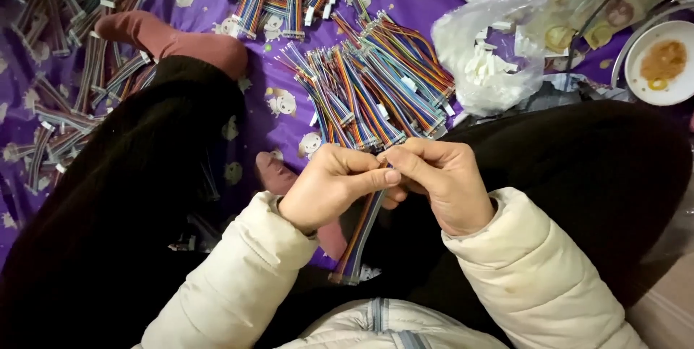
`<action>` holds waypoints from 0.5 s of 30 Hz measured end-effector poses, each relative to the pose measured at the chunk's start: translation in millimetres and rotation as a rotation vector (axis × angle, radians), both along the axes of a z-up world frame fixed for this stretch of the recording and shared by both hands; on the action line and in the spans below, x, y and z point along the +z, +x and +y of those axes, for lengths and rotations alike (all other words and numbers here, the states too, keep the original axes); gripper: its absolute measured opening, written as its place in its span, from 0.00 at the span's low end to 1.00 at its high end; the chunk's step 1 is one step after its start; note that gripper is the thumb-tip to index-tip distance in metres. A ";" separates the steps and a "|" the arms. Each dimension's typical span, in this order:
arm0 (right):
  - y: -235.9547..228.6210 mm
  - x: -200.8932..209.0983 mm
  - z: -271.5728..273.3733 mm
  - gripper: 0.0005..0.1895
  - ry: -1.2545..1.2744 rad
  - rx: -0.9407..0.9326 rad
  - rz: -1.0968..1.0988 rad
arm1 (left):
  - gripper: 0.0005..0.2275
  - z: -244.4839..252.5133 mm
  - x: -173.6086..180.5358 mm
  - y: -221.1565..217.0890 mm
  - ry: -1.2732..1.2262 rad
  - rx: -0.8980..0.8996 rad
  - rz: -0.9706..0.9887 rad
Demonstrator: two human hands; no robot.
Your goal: A person sits on the floor and manually attaches white plastic connectors to bundles of multi-colored electrical wires.
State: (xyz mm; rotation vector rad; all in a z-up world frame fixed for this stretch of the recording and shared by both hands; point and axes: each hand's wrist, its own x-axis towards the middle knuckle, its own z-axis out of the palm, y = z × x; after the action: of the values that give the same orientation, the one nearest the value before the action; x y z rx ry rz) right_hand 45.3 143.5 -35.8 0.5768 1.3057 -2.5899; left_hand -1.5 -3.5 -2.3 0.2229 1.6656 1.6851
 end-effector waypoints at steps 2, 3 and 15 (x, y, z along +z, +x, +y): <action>0.4 1.9 -2.9 0.09 0.040 -0.010 0.002 | 0.10 -0.3 -3.1 2.3 -0.010 0.003 -0.008; 0.4 3.0 -3.7 0.08 0.082 -0.022 0.005 | 0.08 0.2 -4.5 3.1 -0.018 0.005 -0.015; -5.8 -19.9 19.9 0.04 0.850 0.115 0.111 | 0.07 -8.7 -29.2 5.5 -0.151 0.284 0.205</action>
State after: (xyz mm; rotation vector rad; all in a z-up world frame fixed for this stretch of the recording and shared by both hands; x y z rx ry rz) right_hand 39.5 163.3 -55.7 0.4404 2.3887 -1.9015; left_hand 4.0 -12.1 -31.4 0.0908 2.0471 1.7777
